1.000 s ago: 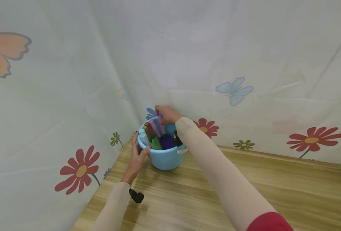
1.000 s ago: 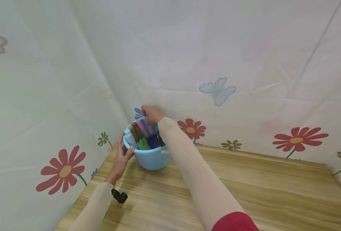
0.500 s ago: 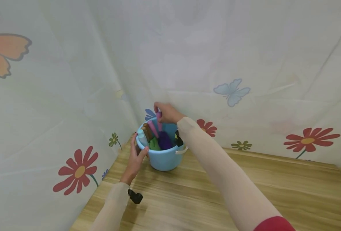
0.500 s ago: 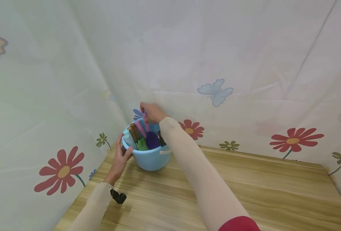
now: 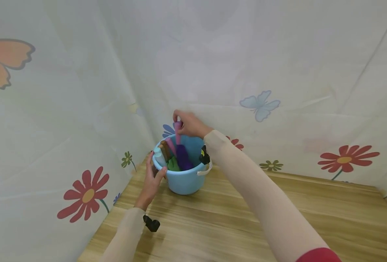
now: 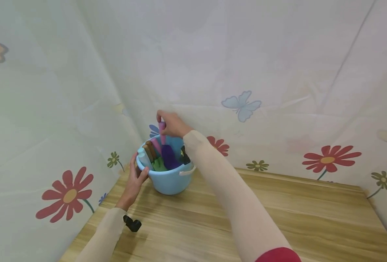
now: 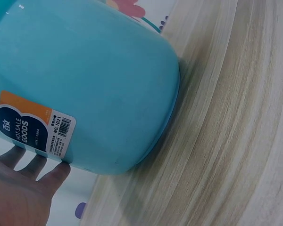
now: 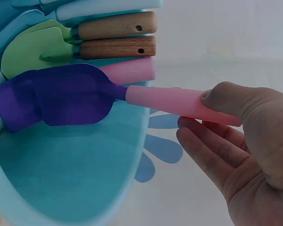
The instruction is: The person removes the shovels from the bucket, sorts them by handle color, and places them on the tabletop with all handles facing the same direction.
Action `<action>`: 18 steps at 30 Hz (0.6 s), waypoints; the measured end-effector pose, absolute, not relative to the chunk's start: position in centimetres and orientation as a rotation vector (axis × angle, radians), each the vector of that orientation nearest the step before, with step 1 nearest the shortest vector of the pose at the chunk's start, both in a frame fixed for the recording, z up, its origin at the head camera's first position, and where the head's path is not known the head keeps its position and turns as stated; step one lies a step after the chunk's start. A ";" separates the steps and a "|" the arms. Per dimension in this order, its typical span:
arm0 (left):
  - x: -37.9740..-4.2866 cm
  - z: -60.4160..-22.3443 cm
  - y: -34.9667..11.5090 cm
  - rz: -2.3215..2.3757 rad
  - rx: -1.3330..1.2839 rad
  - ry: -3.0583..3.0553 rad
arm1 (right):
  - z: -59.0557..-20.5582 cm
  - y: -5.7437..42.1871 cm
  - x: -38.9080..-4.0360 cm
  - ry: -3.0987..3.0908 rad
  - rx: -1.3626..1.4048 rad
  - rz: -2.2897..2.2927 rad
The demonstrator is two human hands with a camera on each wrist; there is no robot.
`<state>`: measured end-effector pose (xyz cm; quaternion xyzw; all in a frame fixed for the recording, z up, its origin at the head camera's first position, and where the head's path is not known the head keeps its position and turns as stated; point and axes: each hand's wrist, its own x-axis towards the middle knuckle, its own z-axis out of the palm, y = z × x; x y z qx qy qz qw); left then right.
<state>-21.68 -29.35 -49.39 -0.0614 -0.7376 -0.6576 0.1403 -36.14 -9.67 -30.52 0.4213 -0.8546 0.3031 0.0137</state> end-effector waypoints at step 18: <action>-21.7 -49.5 -30.0 -1.869 -0.150 -2.138 | -28.8 -8.3 -34.8 -2.481 1.317 1.173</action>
